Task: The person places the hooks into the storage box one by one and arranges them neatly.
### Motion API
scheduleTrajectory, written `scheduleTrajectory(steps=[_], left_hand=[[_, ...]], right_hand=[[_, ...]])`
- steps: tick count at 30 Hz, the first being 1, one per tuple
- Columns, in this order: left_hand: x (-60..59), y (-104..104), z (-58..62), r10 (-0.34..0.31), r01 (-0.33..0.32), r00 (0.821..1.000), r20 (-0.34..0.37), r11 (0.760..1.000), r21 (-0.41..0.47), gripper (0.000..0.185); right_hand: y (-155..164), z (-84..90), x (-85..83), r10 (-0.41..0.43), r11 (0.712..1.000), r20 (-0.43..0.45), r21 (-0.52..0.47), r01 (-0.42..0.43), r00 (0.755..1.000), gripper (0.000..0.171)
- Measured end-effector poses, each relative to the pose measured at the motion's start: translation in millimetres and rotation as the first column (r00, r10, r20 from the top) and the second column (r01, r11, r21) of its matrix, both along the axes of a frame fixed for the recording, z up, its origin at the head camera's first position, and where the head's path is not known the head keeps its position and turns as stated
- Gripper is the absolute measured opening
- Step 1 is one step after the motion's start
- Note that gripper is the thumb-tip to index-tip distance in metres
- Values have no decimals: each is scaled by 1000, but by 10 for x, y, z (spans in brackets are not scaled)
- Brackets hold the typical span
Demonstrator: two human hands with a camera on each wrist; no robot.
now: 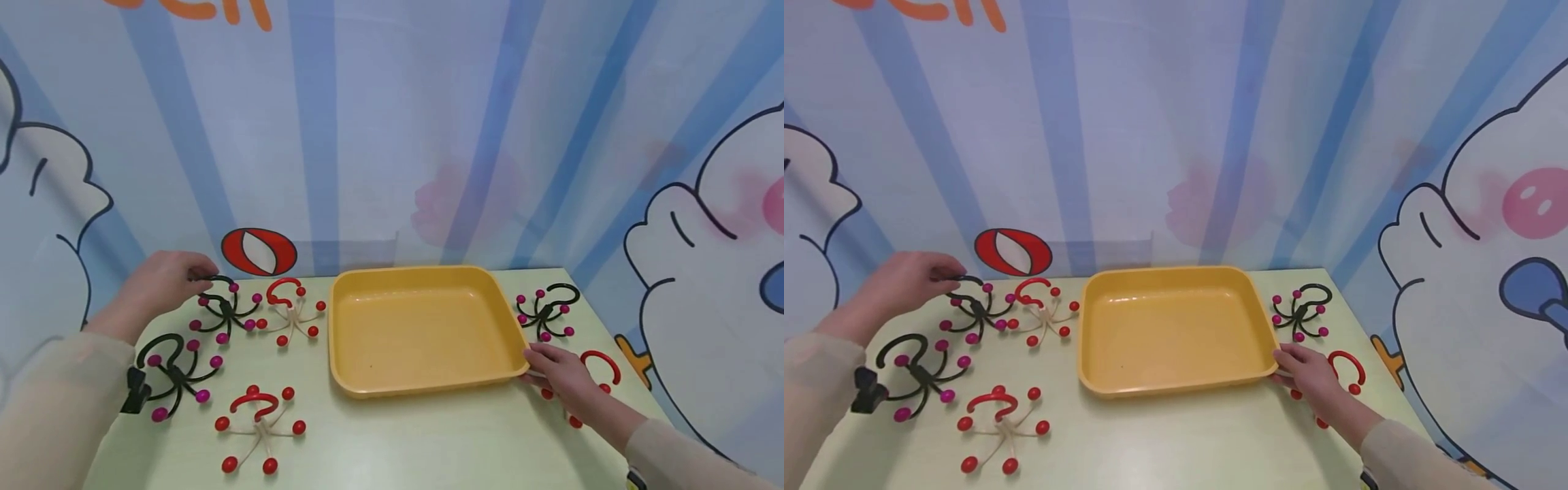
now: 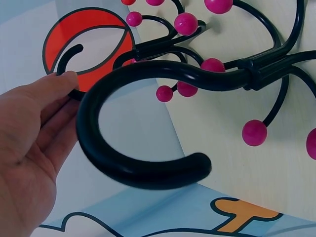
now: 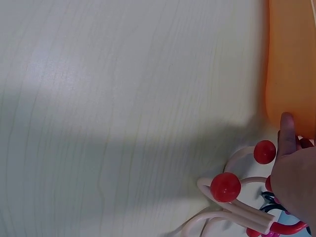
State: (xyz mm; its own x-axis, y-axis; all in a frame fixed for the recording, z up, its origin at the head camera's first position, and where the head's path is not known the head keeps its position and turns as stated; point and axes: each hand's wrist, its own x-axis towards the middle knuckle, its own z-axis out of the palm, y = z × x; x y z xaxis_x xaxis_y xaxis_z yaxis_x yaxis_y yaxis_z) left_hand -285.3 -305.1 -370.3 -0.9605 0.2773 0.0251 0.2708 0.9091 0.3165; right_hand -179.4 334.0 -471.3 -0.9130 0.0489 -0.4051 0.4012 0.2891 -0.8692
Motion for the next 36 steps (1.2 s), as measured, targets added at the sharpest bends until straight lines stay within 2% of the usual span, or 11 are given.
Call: scheduleTrajectory(steps=[9, 14, 21, 27, 31, 36], left_hand=[[-33, 3, 9, 1, -2, 999, -34, 1000, -24, 15], [-17, -32, 73, 21, -21, 998, -58, 1000, 1, 18], [53, -93, 297, 27, -28, 995, -100, 1000, -12, 22], [143, -118, 540, 62, -68, 988, -139, 997, -43, 25], [205, -97, 710, 60, -76, 980, -189, 994, -75, 25], [260, 3, 896, 37, -53, 968, -247, 997, -59, 23]], right_hand=[[-18, 8, 2, -28, 999, 11, -28, 28, 1000, 60], [-7, 15, 13, -17, 999, 6, -43, 17, 1000, 59], [-14, 4, 11, -23, 999, 14, -31, 23, 1000, 61], [-32, -19, 4, -28, 999, 17, -27, 28, 999, 60], [-24, -26, -3, -27, 999, 14, -23, 27, 1000, 60], [-4, -26, -8, -16, 1000, 7, -15, 16, 1000, 60]])
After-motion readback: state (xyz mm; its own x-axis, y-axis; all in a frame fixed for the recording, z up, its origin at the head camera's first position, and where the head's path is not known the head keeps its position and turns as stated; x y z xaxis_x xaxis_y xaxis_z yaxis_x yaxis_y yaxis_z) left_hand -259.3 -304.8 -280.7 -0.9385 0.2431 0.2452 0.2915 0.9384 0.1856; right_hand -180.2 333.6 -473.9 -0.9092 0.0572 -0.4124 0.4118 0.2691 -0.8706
